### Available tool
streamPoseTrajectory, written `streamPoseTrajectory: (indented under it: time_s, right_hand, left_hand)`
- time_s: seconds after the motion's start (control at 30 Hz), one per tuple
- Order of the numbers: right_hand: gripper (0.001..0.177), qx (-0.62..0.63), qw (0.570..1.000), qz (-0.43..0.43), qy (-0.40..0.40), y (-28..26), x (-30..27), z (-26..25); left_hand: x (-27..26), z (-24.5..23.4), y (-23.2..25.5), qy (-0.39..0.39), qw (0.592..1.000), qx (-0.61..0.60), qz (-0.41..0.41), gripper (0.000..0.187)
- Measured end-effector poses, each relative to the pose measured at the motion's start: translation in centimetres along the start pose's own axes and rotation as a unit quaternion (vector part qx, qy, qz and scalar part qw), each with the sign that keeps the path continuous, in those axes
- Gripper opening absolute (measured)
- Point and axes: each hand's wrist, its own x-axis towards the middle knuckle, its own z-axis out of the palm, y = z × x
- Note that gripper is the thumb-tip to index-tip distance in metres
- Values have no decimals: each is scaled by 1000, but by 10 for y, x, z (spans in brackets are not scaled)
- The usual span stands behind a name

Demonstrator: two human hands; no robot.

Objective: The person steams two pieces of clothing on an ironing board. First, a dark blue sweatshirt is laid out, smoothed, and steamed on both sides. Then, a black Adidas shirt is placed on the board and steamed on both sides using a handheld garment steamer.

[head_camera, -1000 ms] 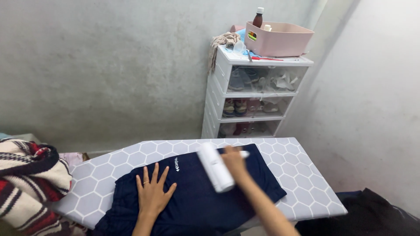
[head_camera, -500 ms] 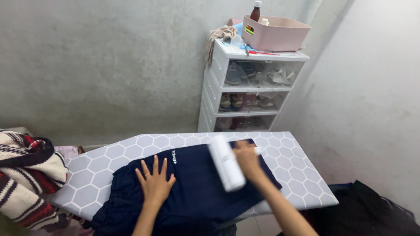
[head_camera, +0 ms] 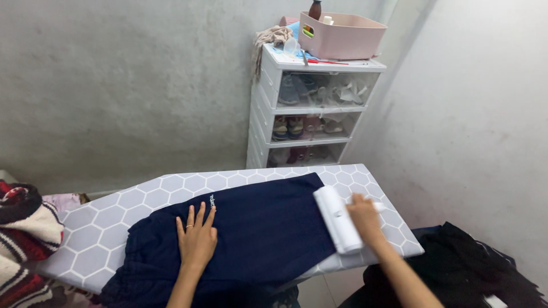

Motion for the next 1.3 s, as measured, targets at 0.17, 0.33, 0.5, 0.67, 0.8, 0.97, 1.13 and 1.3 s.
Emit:
streamPoseTrajectory:
  time_s: [0.17, 0.33, 0.5, 0.67, 0.8, 0.97, 1.13, 1.3]
  right_hand:
    - [12, -66, 998, 7, 19, 40, 9, -9]
    - [11, 143, 981, -72, 110, -84, 52, -18]
    - [14, 216, 952, -204, 74, -225, 49, -40]
    - [12, 251, 948, -175, 91, -188, 37, -6]
    - [15, 137, 991, -7, 4, -56, 25, 25]
    - [12, -59, 998, -2, 27, 32, 16, 8]
    - [12, 97, 991, 0, 95, -59, 62, 2]
    - [14, 207, 953, -172, 140, -221, 94, -1]
  left_hand:
    - [1, -4, 6, 5, 1000, 1, -5, 55]
    - [0, -3, 6, 8, 1000, 14, 4, 54]
    - [0, -3, 2, 15, 1000, 15, 21, 65]
    - [-1, -2, -1, 31, 999, -9, 12, 53]
    - [-2, -2, 1, 20, 1000, -11, 5, 52]
    - [-2, -7, 4, 14, 1000, 12, 5, 54]
    - [-1, -5, 5, 14, 1000, 17, 3, 54]
    - [0, -3, 4, 2, 1000, 11, -8, 51]
